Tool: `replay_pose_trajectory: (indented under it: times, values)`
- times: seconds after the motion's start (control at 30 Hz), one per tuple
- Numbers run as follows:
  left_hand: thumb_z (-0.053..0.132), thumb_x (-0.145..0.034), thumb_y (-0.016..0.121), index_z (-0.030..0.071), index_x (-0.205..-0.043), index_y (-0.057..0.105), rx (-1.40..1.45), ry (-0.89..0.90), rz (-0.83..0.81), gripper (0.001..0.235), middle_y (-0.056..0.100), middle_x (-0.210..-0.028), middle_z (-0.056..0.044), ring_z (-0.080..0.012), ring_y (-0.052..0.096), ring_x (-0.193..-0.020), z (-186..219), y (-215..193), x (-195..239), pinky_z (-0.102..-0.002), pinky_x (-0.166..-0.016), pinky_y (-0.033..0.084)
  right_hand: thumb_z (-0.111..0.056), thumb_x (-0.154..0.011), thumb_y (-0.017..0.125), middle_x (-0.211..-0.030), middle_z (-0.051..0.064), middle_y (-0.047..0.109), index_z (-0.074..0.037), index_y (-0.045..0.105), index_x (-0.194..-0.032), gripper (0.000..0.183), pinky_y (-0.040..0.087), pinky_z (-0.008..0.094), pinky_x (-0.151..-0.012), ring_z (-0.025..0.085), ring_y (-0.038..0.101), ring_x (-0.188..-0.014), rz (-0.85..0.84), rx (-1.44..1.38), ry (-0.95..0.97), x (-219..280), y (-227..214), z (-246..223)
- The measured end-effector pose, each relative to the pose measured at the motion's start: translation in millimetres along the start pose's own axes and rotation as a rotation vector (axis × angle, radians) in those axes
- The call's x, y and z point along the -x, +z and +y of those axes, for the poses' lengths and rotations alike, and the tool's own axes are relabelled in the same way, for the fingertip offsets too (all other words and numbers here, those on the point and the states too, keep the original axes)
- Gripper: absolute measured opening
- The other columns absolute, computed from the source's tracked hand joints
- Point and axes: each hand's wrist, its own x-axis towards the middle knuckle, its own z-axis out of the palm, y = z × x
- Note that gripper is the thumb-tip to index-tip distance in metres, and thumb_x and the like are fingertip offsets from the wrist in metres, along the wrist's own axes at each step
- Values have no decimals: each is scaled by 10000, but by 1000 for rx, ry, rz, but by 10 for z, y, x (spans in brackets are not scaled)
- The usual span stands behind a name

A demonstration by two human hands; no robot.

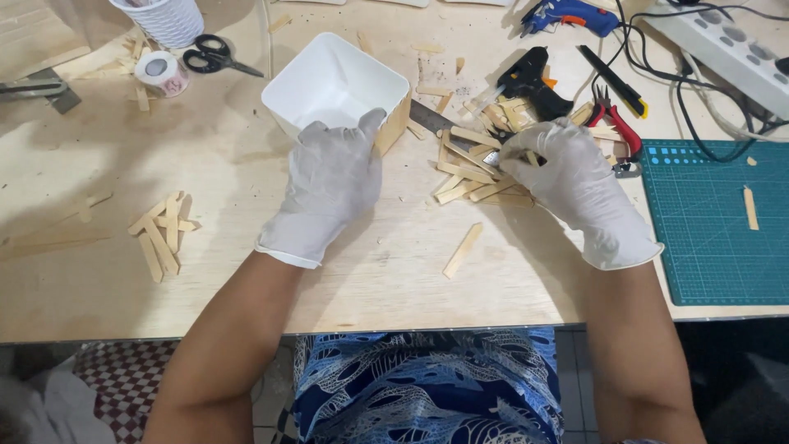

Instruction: Gluing popsicle sticks to a plastic container and trimming them to size using a utility knife.

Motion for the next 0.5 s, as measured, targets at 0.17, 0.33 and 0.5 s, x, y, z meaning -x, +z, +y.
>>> replay_pose_trajectory:
  times: [0.17,0.33,0.5]
  values:
    - [476,-881,688,188,-1357,615,126,-17,239,561,732,-757,-63,-259,724,-723,-82,220,-49,-368,-855,445,-165,-779,842,-1059,173,767,-130,827,-1001,225,405,499,-1074,409,634,-1140,-162,104,-96,16,2,-55]
    - [605,-985,634,112,-1318,643,366,-62,186,595,781,-876,-71,-254,750,-868,-144,86,-68,-381,-917,417,-235,-903,791,-1034,120,740,-130,778,-1013,152,470,431,-966,342,661,-1074,6,153,-264,-23,319,254]
    - [608,-1013,606,151,-1243,700,375,-62,264,521,737,-726,-9,-218,738,-727,-162,218,-31,-353,-872,434,-424,-876,775,-1022,-14,699,-274,740,-1042,226,459,385,-931,220,649,-1062,5,400,-278,-66,577,238]
